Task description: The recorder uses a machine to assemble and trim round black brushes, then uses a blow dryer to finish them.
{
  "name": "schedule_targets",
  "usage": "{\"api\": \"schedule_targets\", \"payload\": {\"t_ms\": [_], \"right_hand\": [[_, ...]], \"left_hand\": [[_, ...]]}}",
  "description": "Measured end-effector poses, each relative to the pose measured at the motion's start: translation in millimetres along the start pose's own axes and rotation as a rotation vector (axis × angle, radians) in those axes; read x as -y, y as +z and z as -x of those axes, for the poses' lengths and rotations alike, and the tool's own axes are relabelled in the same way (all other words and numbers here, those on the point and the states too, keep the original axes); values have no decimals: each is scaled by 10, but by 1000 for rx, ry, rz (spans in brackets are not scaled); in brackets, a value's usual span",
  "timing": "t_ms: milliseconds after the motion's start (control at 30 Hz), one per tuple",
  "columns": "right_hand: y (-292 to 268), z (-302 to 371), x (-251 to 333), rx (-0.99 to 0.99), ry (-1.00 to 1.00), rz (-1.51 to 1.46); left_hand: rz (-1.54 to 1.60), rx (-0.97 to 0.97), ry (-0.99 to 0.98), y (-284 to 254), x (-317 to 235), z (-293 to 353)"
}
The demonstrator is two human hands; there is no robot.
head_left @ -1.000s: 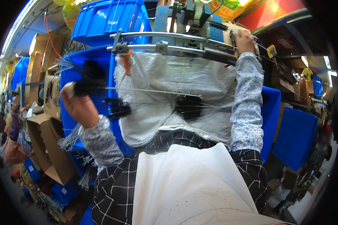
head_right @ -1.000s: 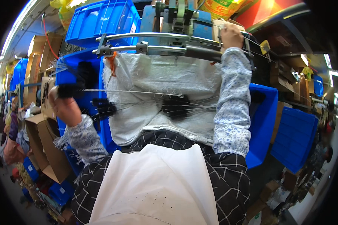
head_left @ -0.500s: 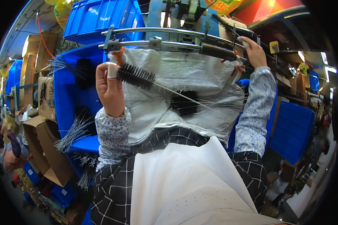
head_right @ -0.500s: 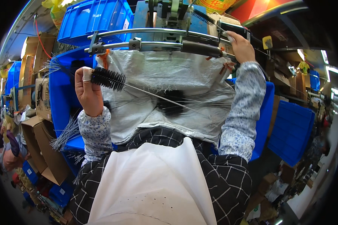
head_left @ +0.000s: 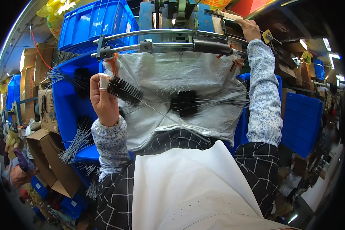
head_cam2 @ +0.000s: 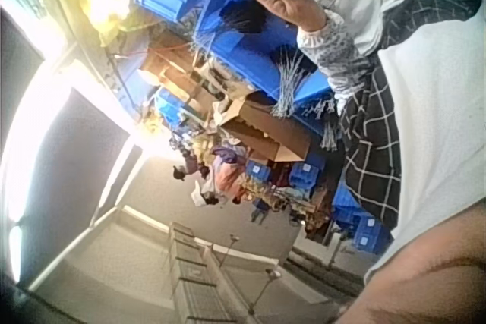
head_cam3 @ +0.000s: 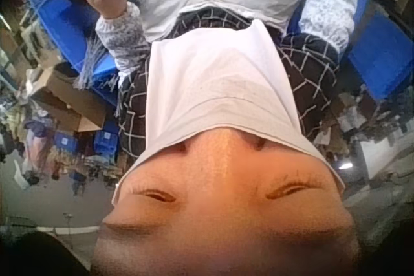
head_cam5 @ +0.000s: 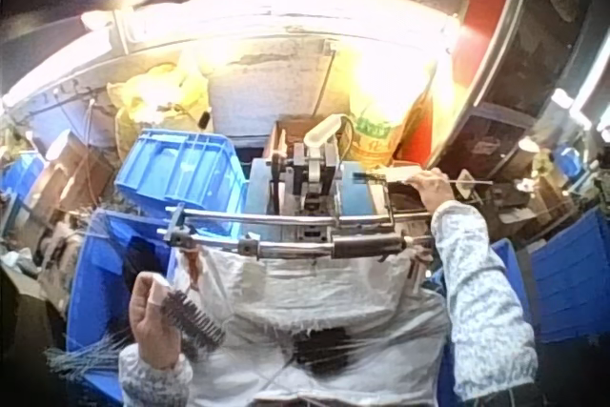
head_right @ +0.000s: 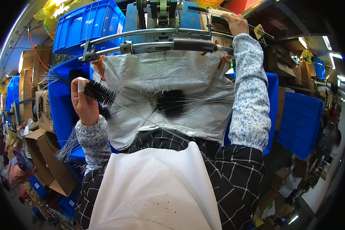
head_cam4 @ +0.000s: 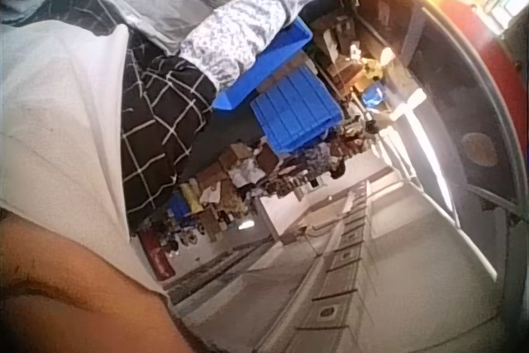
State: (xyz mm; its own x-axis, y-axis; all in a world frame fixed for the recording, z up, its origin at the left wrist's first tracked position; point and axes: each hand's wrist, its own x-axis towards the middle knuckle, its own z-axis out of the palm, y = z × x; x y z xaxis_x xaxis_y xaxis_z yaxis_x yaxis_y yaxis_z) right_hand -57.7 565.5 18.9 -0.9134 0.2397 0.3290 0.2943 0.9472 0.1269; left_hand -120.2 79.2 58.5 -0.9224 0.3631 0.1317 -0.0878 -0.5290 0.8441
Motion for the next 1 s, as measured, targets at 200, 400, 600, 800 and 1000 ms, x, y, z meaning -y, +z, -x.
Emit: {"api": "schedule_targets", "payload": {"t_ms": [200, 400, 600, 800, 1000], "right_hand": [[-701, 401, -55, 626, 218, -792], [-1366, 897, 1265, 1027, -128, -1081], [-1137, 1060, 2211, 970, 96, -1640], [-349, 315, 1352, -34, 244, -312], [-44, 36, 1278, -32, 291, -148]], "left_hand": [[-28, -19, -17, -41, 23, 42], [-165, -32, -177, 406, 278, 199], [-343, 139, -84, 514, 526, 462], [-1744, 710, 38, -392, 169, 527], [-2033, 740, -190, -708, 207, 553]]}}
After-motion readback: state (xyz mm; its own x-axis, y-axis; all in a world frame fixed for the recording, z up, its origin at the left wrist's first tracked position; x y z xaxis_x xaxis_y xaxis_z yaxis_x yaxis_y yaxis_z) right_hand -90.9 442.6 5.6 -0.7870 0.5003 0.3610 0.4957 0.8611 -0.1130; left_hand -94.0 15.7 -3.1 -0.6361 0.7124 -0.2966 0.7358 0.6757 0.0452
